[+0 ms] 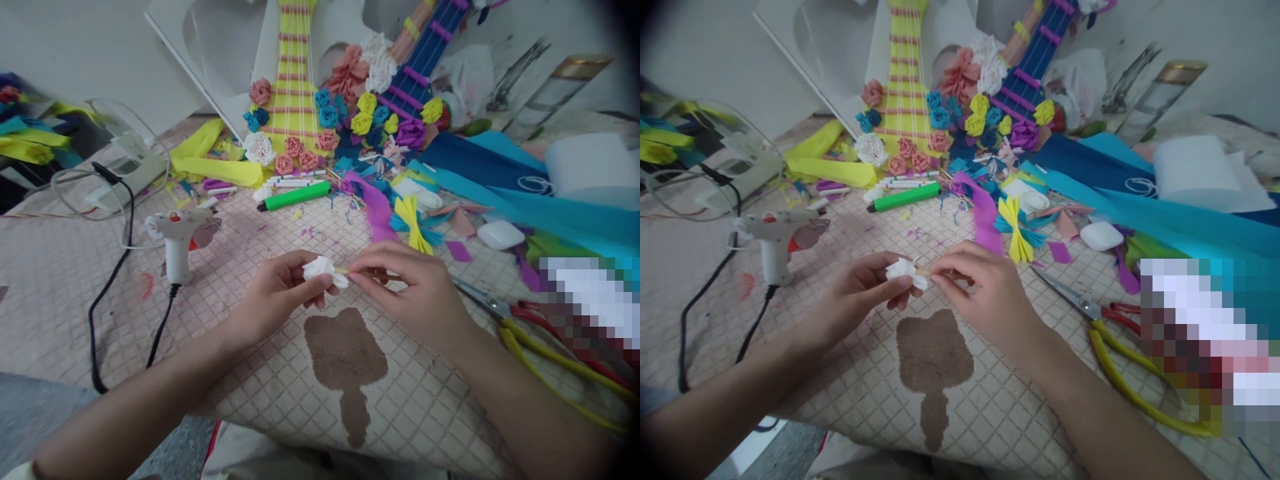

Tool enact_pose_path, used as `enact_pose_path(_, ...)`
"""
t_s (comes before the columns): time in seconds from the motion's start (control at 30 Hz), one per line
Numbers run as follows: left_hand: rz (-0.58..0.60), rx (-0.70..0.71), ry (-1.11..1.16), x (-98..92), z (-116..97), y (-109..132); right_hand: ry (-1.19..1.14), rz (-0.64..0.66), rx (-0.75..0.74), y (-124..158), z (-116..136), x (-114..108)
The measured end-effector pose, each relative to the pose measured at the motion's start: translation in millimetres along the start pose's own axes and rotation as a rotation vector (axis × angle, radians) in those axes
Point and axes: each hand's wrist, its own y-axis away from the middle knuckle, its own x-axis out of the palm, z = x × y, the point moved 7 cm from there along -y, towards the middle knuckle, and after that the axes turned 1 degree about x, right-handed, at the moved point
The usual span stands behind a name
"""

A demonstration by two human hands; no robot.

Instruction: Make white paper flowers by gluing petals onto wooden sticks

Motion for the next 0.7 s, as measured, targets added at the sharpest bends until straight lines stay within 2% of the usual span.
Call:
enact_pose_path(0.47, 0.022, 0.004, -0.011, 2.6, -4.4, 0.0, 0.010, -0.018, -0.036, -1.9, 3.8, -3.0)
enact_pose_path(0.7, -0.024, 0.009, 0.041, 0.3, -0.8, 0.8, -0.018, -0.015, 0.002, -0.4, 0.3, -3.8)
